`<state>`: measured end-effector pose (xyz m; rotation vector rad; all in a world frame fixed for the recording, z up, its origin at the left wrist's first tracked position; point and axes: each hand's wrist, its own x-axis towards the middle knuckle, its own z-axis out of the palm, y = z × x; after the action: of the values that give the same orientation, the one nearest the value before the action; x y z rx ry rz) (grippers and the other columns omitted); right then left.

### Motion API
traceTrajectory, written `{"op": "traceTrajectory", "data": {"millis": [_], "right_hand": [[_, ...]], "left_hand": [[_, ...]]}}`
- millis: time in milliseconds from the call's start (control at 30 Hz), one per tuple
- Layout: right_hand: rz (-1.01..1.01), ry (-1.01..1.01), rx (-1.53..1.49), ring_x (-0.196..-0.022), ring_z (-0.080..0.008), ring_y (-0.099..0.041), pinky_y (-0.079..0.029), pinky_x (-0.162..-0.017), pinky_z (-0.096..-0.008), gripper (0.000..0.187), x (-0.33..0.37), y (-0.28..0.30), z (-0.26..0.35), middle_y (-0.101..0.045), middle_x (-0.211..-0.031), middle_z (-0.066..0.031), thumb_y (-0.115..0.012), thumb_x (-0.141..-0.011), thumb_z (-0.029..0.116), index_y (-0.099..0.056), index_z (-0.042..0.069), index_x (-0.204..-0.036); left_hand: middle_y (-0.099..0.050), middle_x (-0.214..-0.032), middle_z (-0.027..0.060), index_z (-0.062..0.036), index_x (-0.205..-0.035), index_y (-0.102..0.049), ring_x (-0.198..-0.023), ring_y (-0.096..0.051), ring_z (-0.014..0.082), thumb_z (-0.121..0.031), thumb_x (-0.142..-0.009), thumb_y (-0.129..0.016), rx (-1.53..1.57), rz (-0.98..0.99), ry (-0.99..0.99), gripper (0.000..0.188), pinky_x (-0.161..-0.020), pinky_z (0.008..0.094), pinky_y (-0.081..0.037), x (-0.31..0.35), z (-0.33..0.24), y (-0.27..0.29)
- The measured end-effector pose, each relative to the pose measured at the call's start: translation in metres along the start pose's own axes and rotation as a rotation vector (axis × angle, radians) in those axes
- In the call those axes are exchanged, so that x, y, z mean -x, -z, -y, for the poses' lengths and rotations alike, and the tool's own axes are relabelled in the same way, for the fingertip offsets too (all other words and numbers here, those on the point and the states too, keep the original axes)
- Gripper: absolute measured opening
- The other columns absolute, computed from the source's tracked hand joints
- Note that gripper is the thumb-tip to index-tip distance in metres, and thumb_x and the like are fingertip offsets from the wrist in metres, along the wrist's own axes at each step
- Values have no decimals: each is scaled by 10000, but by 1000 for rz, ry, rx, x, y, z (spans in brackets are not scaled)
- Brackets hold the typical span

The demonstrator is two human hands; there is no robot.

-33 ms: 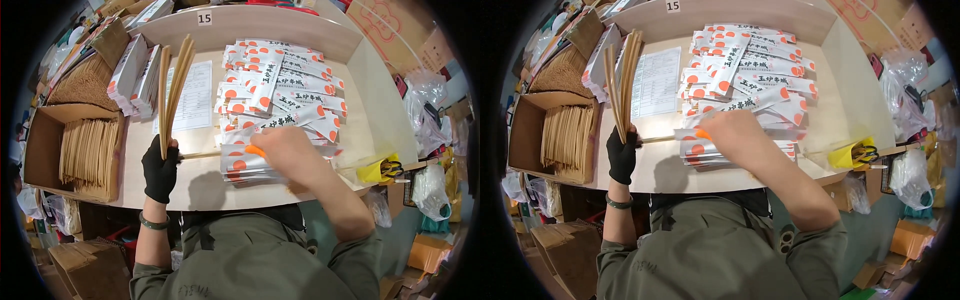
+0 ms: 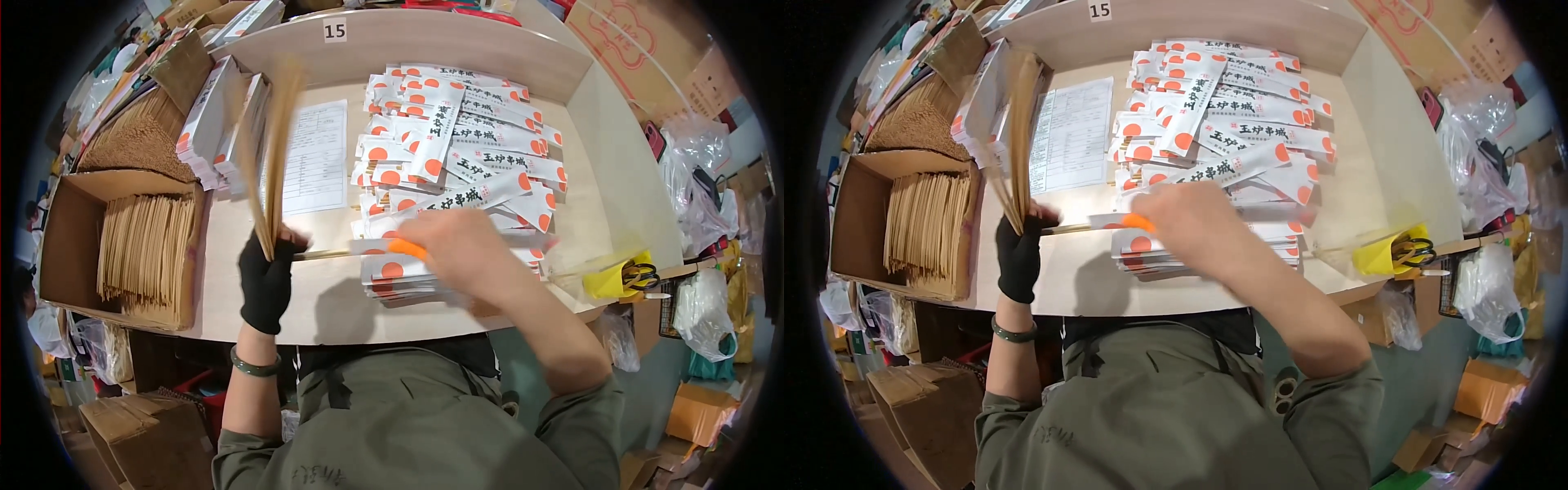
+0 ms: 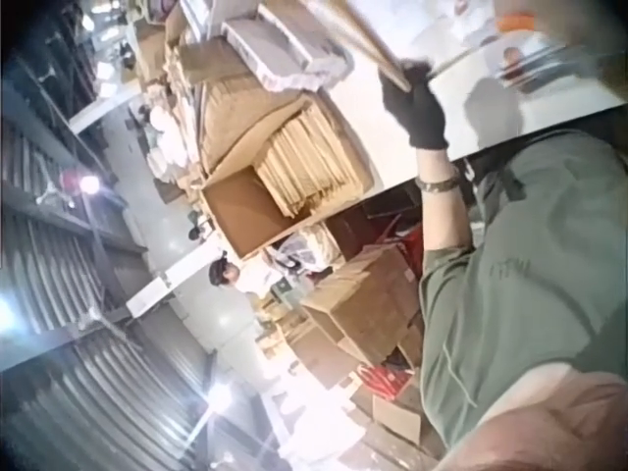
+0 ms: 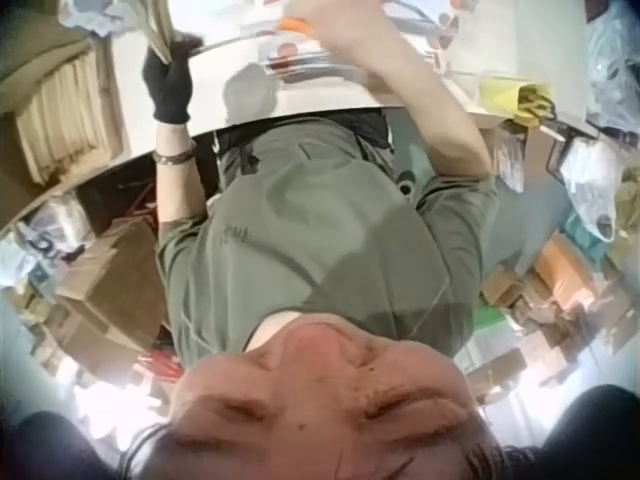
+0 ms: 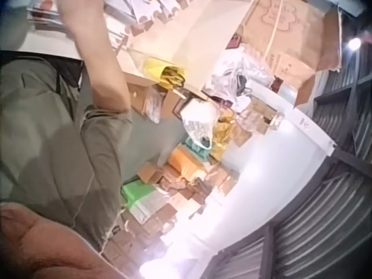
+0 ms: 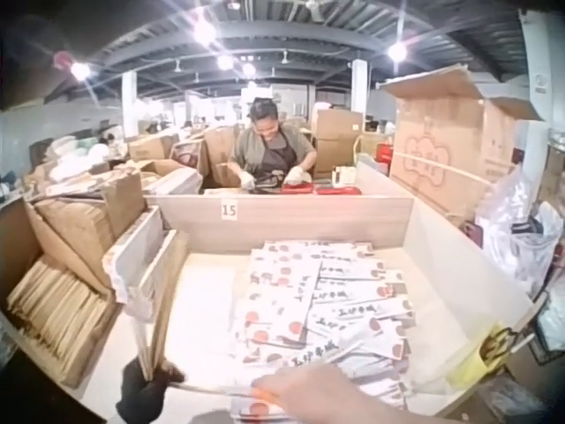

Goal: Packaging loose wooden chopsticks into individual paper sleeves and organizing bundles.

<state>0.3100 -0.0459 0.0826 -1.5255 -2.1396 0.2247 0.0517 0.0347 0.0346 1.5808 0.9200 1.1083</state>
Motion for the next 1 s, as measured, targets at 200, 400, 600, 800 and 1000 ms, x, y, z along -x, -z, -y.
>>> {"op": "traceTrajectory", "data": {"millis": [200,400,600,800,1000], "right_hand": [[-135,90,181,-741,-300,-598,-480,-675,-414,165,-29,-4,1,-603,-819,-102,-611,-769,103,-608,59,-928],[183,-73,-85,-917,-345,-563,-466,-782,-421,499,31,-9,-40,-584,-959,-158,-791,-642,175,-552,46,-1061],[361,-108,-71,-973,-336,-542,-452,-812,-415,696,42,-24,-23,-590,-999,-136,-804,-634,179,-493,52,-1243],[260,82,-155,-1004,-310,-553,-465,-841,-402,740,54,-39,-27,-586,-1082,-120,-769,-630,70,-464,55,-1304],[252,33,-29,-987,-314,-557,-480,-829,-374,773,57,-38,-19,-567,-1090,-105,-733,-616,-5,-445,73,-1329]], "left_hand": [[-570,-1258,147,5,-1159,-522,-1200,-517,239,-280,-979,-500,661,19,194,338,-1013,356,-387,-5,-27,-56],[-587,-1229,113,6,-1228,-542,-1147,-530,163,-189,-942,-549,147,128,314,346,-965,302,-416,34,40,-27],[-561,-826,-24,-27,-1049,-599,-749,-502,62,-201,-928,-583,91,93,284,213,-664,238,-426,68,32,-69],[-554,-801,-26,-22,-1142,-593,-714,-492,51,-187,-937,-565,289,-4,512,265,-617,234,-415,84,23,-76],[-593,-822,6,-1,-1067,-594,-739,-511,66,-230,-926,-588,131,15,489,268,-647,255,-432,87,25,-81]]}}
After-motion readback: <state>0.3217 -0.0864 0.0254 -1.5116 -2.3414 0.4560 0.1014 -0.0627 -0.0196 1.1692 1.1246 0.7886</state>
